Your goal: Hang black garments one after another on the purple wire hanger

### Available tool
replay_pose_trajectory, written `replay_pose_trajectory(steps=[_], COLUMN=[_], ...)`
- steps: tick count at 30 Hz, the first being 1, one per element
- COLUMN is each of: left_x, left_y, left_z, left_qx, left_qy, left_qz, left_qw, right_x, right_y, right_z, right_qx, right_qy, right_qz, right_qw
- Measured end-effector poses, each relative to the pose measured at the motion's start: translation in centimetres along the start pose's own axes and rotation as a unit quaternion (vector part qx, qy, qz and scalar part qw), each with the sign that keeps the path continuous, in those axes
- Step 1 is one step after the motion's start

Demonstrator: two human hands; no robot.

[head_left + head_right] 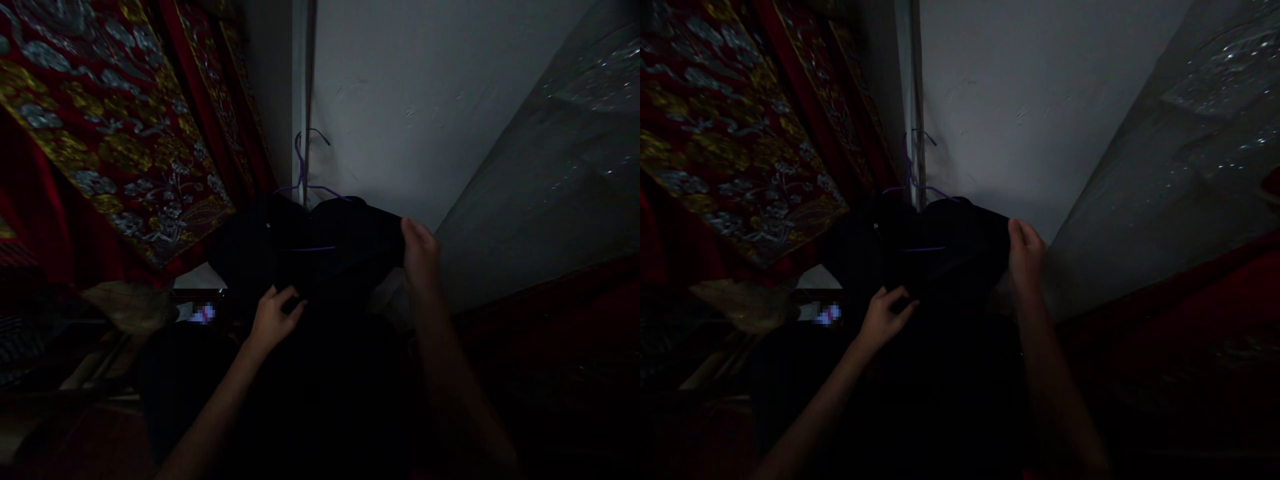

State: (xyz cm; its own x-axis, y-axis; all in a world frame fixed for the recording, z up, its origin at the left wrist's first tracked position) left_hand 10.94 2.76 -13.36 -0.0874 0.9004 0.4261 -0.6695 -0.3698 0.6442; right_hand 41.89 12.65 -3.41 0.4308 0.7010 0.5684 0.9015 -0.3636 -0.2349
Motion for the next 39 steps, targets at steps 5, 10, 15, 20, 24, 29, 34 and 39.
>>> replay_pose_trajectory(steps=[5,10,15,20,24,29,34,39], left_x=[-2.5,-4.5,-5.3,-5.4,-5.5,-5.6,-5.1,-4.9], left_y=[1.8,0.7,-0.2,-0.4,-0.8,-0.4,-0.7,-1.4], left_z=[0.0,-0.3,-0.4,-0.6,-1.1,-1.9,-2.4,-2.4], left_qx=[-0.147,-0.355,-0.436,-0.436,-0.407,-0.368,-0.352,-0.362], left_qy=[0.058,0.123,0.145,0.152,0.167,0.173,0.165,0.149], left_qz=[0.167,0.179,0.149,0.14,0.136,0.135,0.074,0.03], left_qw=[0.973,0.909,0.875,0.876,0.888,0.904,0.918,0.92], right_x=[-11.0,-19.9,-21.4,-21.3,-21.9,-22.3,-22.4,-23.5], right_y=[6.2,-5.4,-8.3,-7.5,-7.8,-8.5,-8.0,-8.6], right_z=[-2.6,3.3,3.6,3.2,3.4,3.6,3.7,4.0], right_qx=[0.02,0.016,-0.029,-0.039,-0.056,-0.05,-0.015,0.044], right_qy=[0.075,-0.166,-0.138,-0.126,-0.135,-0.148,-0.195,-0.268], right_qz=[0.269,-0.22,-0.295,-0.266,-0.29,-0.344,-0.361,-0.396], right_qw=[0.96,0.961,0.945,0.955,0.946,0.926,0.912,0.877])
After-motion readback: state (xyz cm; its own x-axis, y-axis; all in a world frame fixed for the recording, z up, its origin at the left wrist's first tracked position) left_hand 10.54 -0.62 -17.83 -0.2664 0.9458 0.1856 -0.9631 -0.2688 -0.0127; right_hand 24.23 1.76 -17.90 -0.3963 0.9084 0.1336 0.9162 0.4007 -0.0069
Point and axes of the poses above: each hand's wrist, its own x-axis towards the middle knuckle, its own y-axis out of the back of the hand, z = x × y, the point moved 10 cm from there along x, towards the middle knuckle, and after that the axes turned 7 degrees about y, right-handed, at the moved point
